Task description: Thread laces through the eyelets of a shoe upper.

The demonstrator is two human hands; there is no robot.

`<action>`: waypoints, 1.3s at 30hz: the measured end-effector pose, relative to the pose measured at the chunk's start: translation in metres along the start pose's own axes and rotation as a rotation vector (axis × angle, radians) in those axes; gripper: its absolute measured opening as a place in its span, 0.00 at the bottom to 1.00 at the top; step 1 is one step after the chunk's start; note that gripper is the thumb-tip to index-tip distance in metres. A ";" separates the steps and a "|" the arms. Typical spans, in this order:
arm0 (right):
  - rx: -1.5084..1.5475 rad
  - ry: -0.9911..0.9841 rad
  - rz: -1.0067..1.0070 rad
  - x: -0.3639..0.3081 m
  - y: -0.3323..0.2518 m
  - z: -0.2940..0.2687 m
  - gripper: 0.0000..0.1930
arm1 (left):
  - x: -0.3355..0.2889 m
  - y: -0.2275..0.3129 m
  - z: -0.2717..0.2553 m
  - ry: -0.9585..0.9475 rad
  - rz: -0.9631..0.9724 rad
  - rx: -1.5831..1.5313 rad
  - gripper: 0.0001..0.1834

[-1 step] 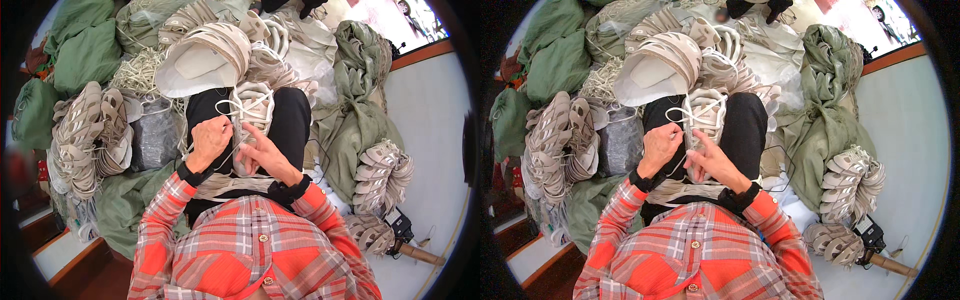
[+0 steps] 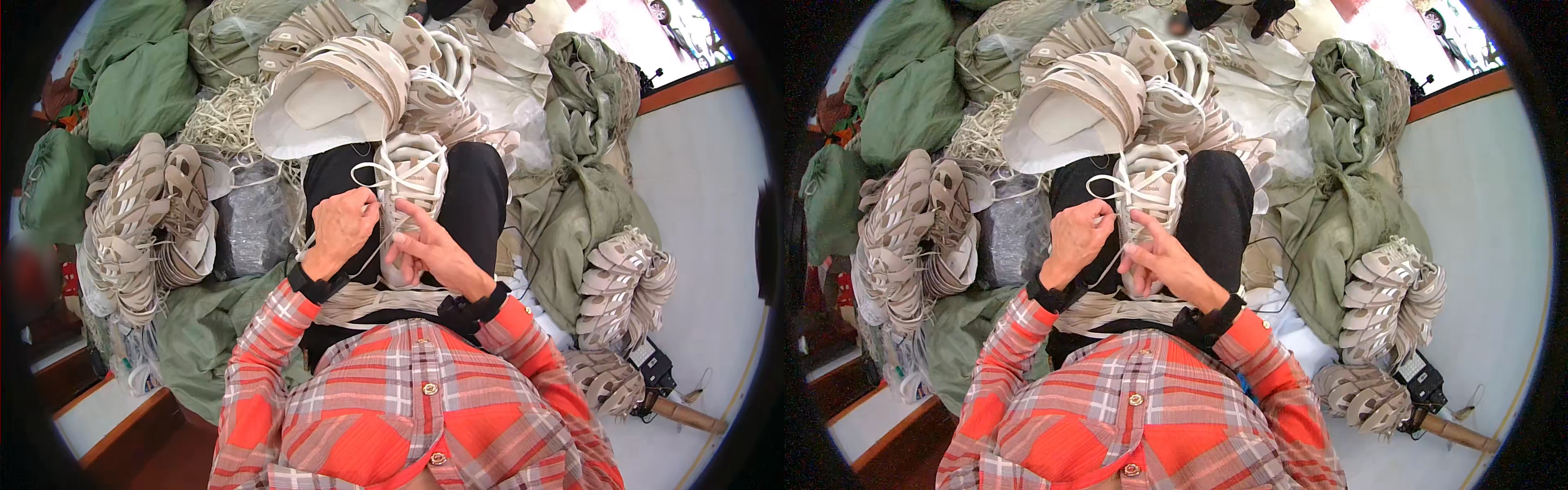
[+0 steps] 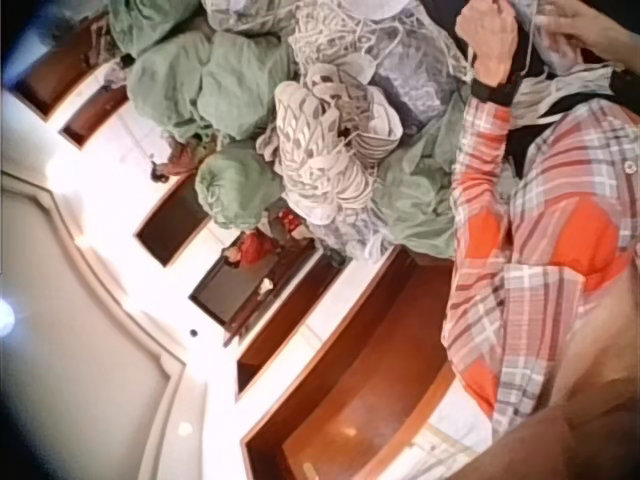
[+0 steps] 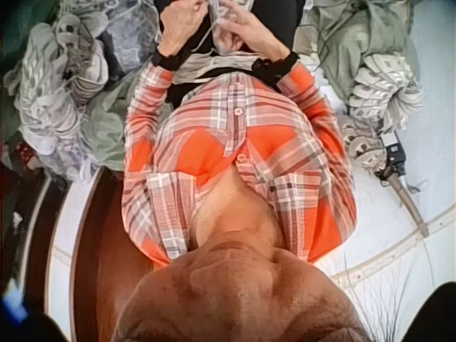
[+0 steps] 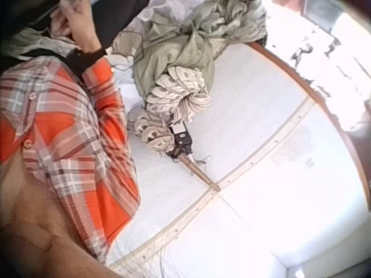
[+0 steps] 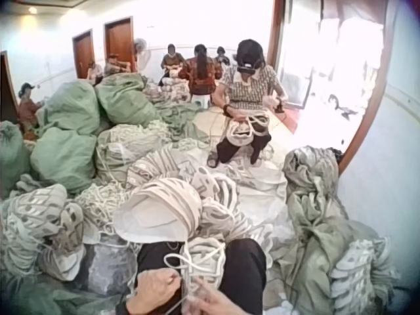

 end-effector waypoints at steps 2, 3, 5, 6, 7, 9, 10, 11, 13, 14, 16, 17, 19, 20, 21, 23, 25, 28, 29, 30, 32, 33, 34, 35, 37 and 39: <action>0.210 -0.095 -0.012 0.003 0.004 -0.007 0.32 | 0.000 -0.001 -0.001 0.015 0.054 -0.028 0.06; 0.310 -0.148 0.008 0.004 0.005 -0.009 0.32 | 0.000 -0.001 -0.001 -0.009 0.074 -0.047 0.06; 0.412 -0.202 0.028 0.004 0.005 -0.009 0.32 | 0.002 0.000 0.000 -0.033 0.095 -0.066 0.05; 0.442 -0.211 0.030 0.002 0.006 -0.008 0.31 | 0.002 0.002 0.000 -0.038 0.126 -0.065 0.05; 0.473 -0.220 0.031 0.002 0.006 -0.007 0.31 | 0.003 0.003 0.001 -0.043 0.158 -0.064 0.05; 0.474 -0.235 0.030 0.003 0.006 -0.007 0.31 | 0.002 0.005 0.003 -0.006 0.178 -0.048 0.05; 0.475 -0.249 0.029 0.003 0.006 -0.006 0.32 | 0.001 0.006 0.003 0.032 0.198 -0.032 0.05; 0.477 -0.249 0.030 0.003 0.005 -0.005 0.32 | 0.000 0.008 0.005 0.031 0.197 -0.031 0.05; 0.195 -0.168 0.088 0.003 -0.003 -0.005 0.31 | 0.000 0.010 0.007 0.003 0.179 -0.042 0.07; 0.196 -0.169 0.088 0.004 -0.012 -0.005 0.31 | -0.001 0.010 0.006 0.002 0.179 -0.041 0.07; -0.339 -0.126 0.172 0.012 -0.029 -0.015 0.26 | -0.002 0.003 0.007 -0.098 0.042 0.026 0.08; -0.410 -0.131 0.167 0.021 -0.037 -0.021 0.22 | -0.003 0.003 0.007 -0.100 0.044 0.029 0.08; -0.567 -0.113 0.129 0.035 -0.052 -0.023 0.18 | -0.002 0.001 0.009 -0.136 -0.009 0.150 0.09; -0.640 -0.085 0.084 0.041 -0.049 -0.024 0.15 | 0.000 0.004 0.009 -0.135 -0.006 0.152 0.09; -0.640 -0.085 0.081 0.047 -0.036 -0.027 0.15 | 0.002 0.007 0.012 -0.153 -0.002 0.182 0.08; -1.387 0.083 -0.710 0.048 -0.038 -0.021 0.09 | 0.005 0.010 0.015 -0.165 0.006 0.218 0.08; -1.430 0.128 -0.654 0.042 -0.042 -0.009 0.07 | 0.001 0.013 0.017 -0.099 0.142 0.157 0.10; -1.496 0.186 -0.619 0.029 -0.050 -0.001 0.06 | -0.006 0.016 0.010 -0.185 0.046 0.176 0.10; -1.517 0.264 -0.563 0.021 -0.059 -0.008 0.07 | -0.010 0.024 0.006 -0.188 0.052 0.176 0.10; -1.536 0.353 -0.504 0.010 -0.073 -0.015 0.07 | -0.013 0.041 -0.005 0.000 0.234 0.207 0.09; -1.363 0.601 -0.654 -0.013 -0.102 -0.042 0.06 | -0.026 0.054 -0.010 0.190 0.401 0.234 0.08; -1.232 0.591 -0.747 -0.017 -0.111 -0.054 0.06 | -0.027 0.052 -0.002 0.081 0.422 0.289 0.08; -0.954 0.420 -0.485 -0.012 -0.107 -0.066 0.05 | -0.028 0.048 0.007 -0.028 0.442 0.345 0.08; -0.484 0.287 -0.412 -0.009 -0.099 -0.065 0.05 | -0.028 0.040 0.011 -0.001 0.484 0.430 0.07; 0.239 0.029 -0.382 0.006 -0.080 -0.052 0.05 | -0.019 0.035 0.010 -0.026 0.413 0.325 0.07; 0.607 -0.146 -0.425 0.021 -0.073 -0.036 0.07 | -0.001 0.017 0.011 -0.314 0.045 -0.215 0.08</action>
Point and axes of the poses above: each hand's wrist, its own x-axis towards the middle knuckle, its own z-axis out of the palm, y = z × x, the point moved 4 cm from there along x, towards the middle knuckle, and after that the axes turned 3 degrees about x, right-handed, at the moved point
